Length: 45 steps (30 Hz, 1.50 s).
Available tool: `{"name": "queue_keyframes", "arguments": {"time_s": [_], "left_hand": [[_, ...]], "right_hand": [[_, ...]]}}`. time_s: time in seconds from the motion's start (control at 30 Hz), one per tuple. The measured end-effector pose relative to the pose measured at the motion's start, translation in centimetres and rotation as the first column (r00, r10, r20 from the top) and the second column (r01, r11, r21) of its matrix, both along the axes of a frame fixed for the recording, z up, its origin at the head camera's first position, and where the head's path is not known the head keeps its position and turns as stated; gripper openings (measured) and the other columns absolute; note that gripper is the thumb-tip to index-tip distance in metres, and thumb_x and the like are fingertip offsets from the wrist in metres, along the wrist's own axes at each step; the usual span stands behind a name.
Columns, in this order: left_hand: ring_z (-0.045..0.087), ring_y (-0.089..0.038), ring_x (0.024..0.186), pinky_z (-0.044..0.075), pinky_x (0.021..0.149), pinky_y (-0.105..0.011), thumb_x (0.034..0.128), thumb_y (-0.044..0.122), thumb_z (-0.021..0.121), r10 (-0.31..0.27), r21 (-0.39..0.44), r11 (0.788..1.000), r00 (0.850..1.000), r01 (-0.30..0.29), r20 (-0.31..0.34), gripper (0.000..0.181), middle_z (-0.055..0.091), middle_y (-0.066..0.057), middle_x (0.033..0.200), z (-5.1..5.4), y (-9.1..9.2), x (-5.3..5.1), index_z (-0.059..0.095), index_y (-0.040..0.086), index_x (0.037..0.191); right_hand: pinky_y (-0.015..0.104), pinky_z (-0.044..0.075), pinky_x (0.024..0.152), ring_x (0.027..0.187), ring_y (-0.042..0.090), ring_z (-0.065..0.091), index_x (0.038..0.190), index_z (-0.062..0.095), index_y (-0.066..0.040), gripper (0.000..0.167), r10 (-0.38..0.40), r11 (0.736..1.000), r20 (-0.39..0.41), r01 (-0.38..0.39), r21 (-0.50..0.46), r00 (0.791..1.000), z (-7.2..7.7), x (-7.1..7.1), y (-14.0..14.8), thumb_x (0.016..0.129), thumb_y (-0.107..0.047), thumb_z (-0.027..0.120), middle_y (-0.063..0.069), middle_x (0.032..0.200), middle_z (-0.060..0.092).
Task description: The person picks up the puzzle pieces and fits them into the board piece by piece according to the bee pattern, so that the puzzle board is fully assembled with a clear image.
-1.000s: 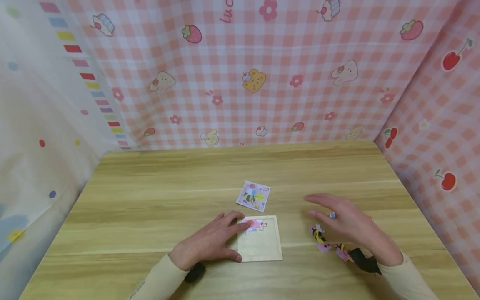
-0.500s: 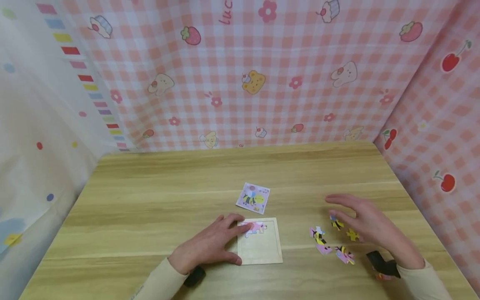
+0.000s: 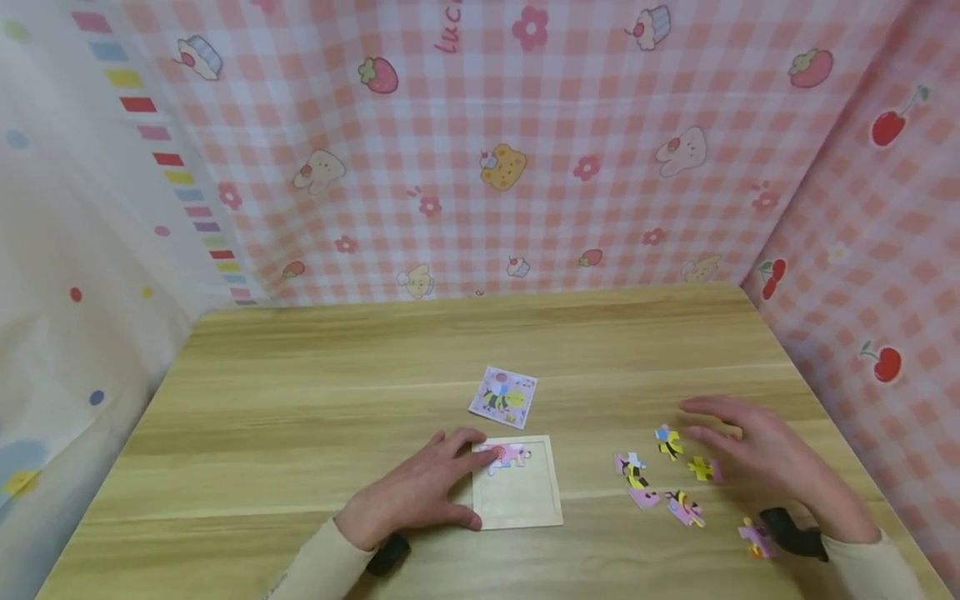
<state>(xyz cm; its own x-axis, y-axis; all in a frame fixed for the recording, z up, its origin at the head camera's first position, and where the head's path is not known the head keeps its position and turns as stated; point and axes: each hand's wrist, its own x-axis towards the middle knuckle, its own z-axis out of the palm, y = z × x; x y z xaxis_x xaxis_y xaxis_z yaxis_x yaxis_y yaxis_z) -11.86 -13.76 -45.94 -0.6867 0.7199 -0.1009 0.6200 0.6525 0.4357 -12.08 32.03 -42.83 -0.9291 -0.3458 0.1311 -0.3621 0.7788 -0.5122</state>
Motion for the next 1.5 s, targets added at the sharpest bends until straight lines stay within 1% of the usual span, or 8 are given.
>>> {"name": "queue_keyframes", "arguments": {"time_s": [0.1, 0.2, 0.4, 0.57, 0.8, 1.0, 1.27, 1.5], "left_hand": [[0.047, -0.024, 0.137, 0.026, 0.122, -0.059, 0.0832, 0.043, 0.086, 0.002, 0.007, 1.000, 1.000, -0.002, -0.003, 0.087, 0.041, -0.008, 0.152, 0.0, 0.0, 0.0, 0.048, 0.016, 0.157], [0.046, -0.024, 0.137, 0.026, 0.122, -0.059, 0.0832, 0.042, 0.086, 0.001, 0.012, 1.000, 1.000, -0.001, -0.003, 0.087, 0.041, -0.008, 0.152, 0.0, 0.0, 0.0, 0.048, 0.016, 0.156], [0.045, -0.023, 0.139, 0.024, 0.123, -0.058, 0.0830, 0.042, 0.086, 0.001, 0.013, 1.000, 1.000, -0.001, -0.003, 0.087, 0.041, -0.007, 0.152, -0.2, -0.1, 0.0, 0.048, 0.015, 0.156], [0.045, -0.024, 0.139, 0.025, 0.123, -0.057, 0.0830, 0.042, 0.086, 0.002, 0.011, 1.000, 1.000, -0.002, -0.003, 0.087, 0.041, -0.008, 0.152, -0.2, 0.0, 0.0, 0.048, 0.015, 0.156], [0.045, -0.024, 0.139, 0.026, 0.123, -0.058, 0.0829, 0.042, 0.086, 0.005, 0.015, 1.000, 1.000, -0.005, -0.001, 0.087, 0.041, -0.007, 0.152, -0.2, -0.2, 0.1, 0.048, 0.015, 0.156], [0.046, -0.025, 0.139, 0.025, 0.123, -0.058, 0.0831, 0.044, 0.086, 0.009, 0.012, 1.000, 1.000, -0.009, 0.006, 0.087, 0.039, -0.007, 0.154, -0.1, -0.2, 0.1, 0.047, 0.018, 0.157], [0.045, -0.024, 0.140, 0.024, 0.123, -0.059, 0.0832, 0.044, 0.085, 0.015, 0.004, 1.000, 1.000, -0.015, 0.012, 0.088, 0.039, -0.007, 0.154, -0.2, -0.1, 0.2, 0.046, 0.018, 0.158], [0.046, -0.026, 0.139, 0.023, 0.123, -0.059, 0.0823, 0.042, 0.086, 0.008, 0.021, 1.000, 1.000, -0.008, 0.008, 0.089, 0.040, -0.008, 0.154, -0.1, -0.1, 0.1, 0.047, 0.016, 0.157]], "right_hand": [[0.057, 0.057, 0.087, 0.114, 0.041, 0.066, 0.129, 0.070, -0.004, 0.035, -0.010, 1.000, 0.015, 0.010, 0.004, 1.000, -0.1, 0.0, 0.7, 0.096, -0.017, 0.075, 0.018, 0.127, 0.070], [0.049, 0.058, 0.088, 0.111, 0.036, 0.067, 0.128, 0.072, -0.006, 0.034, -0.030, 0.999, 0.005, 0.029, 0.021, 1.000, -0.4, 0.1, 1.5, 0.096, -0.017, 0.075, 0.016, 0.125, 0.071], [0.018, 0.054, 0.084, 0.110, 0.004, 0.062, 0.124, 0.075, -0.008, 0.034, -0.082, 0.996, 0.002, 0.082, 0.022, 0.997, -1.1, 0.3, 3.4, 0.093, -0.020, 0.079, 0.015, 0.124, 0.072], [0.007, 0.049, 0.081, 0.107, -0.012, 0.056, 0.121, 0.075, -0.006, 0.032, -0.071, 0.997, -0.006, 0.071, -0.025, 0.997, -1.8, 0.3, 4.7, 0.091, -0.015, 0.080, 0.015, 0.120, 0.073], [0.007, 0.049, 0.078, 0.101, -0.004, 0.062, 0.117, 0.075, -0.004, 0.030, -0.031, 1.000, -0.022, 0.031, -0.002, 0.999, -2.5, 0.3, 5.3, 0.088, -0.008, 0.081, 0.013, 0.114, 0.074], [0.007, 0.045, 0.080, 0.102, 0.008, 0.066, 0.113, 0.077, -0.012, 0.032, -0.011, 0.994, -0.099, 0.022, 0.103, 0.995, -2.8, 1.2, 4.6, 0.083, -0.010, 0.086, 0.004, 0.110, 0.075], [0.019, 0.049, 0.084, 0.102, 0.022, 0.067, 0.111, 0.077, -0.013, 0.033, -0.010, 0.990, -0.091, 0.023, 0.142, 0.996, -3.0, 2.4, 3.6, 0.080, -0.015, 0.088, 0.004, 0.113, 0.073], [0.039, 0.055, 0.083, 0.103, 0.029, 0.064, 0.109, 0.079, -0.010, 0.033, 0.011, 0.986, -0.071, 0.000, 0.165, 0.997, -3.3, 2.6, 3.1, 0.080, -0.021, 0.090, 0.004, 0.115, 0.069]]}}
